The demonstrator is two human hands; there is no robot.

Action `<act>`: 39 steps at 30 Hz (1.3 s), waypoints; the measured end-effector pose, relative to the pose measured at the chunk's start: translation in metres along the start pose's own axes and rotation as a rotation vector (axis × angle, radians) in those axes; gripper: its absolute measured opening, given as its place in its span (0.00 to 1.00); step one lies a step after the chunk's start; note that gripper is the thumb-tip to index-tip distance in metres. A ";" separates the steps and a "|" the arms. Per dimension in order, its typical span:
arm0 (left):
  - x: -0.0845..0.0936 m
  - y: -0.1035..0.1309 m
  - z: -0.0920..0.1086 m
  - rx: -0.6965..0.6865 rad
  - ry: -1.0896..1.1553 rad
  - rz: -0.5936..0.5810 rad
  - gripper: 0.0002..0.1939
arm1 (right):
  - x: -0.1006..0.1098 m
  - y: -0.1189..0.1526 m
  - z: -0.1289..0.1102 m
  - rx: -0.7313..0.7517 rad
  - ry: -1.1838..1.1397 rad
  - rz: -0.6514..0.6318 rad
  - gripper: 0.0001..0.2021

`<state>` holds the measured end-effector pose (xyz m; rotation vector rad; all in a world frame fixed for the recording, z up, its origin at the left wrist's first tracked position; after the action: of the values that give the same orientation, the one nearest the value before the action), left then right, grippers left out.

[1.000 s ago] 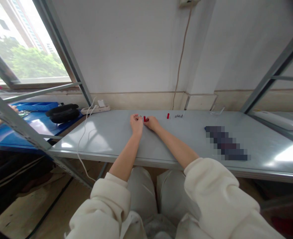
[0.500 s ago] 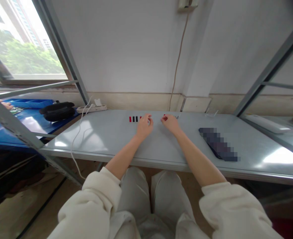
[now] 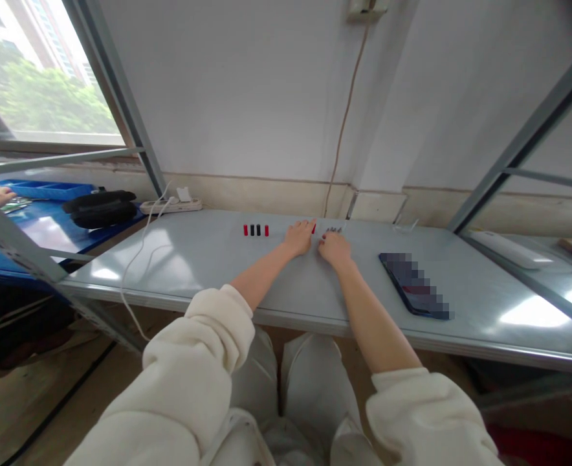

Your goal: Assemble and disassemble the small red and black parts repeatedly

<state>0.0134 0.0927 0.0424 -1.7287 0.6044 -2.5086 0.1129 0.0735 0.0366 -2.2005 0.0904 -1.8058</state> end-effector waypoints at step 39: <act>0.034 0.039 -0.069 0.406 1.021 0.113 0.03 | -0.035 -0.007 -0.011 0.091 -0.030 -0.064 0.25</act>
<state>-0.0696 0.0689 0.0382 -0.2047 0.1463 -2.9879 0.0938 0.0866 0.0074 -2.1897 -0.0681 -1.7721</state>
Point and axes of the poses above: each hand's wrist, its own y-axis away from the middle knuckle, its own x-axis out of the back of the hand, z = x × y, the point moved 6 cm from there along -y, towards the middle knuckle, and after that the axes turned 13 degrees about x, right-handed, at the moved point
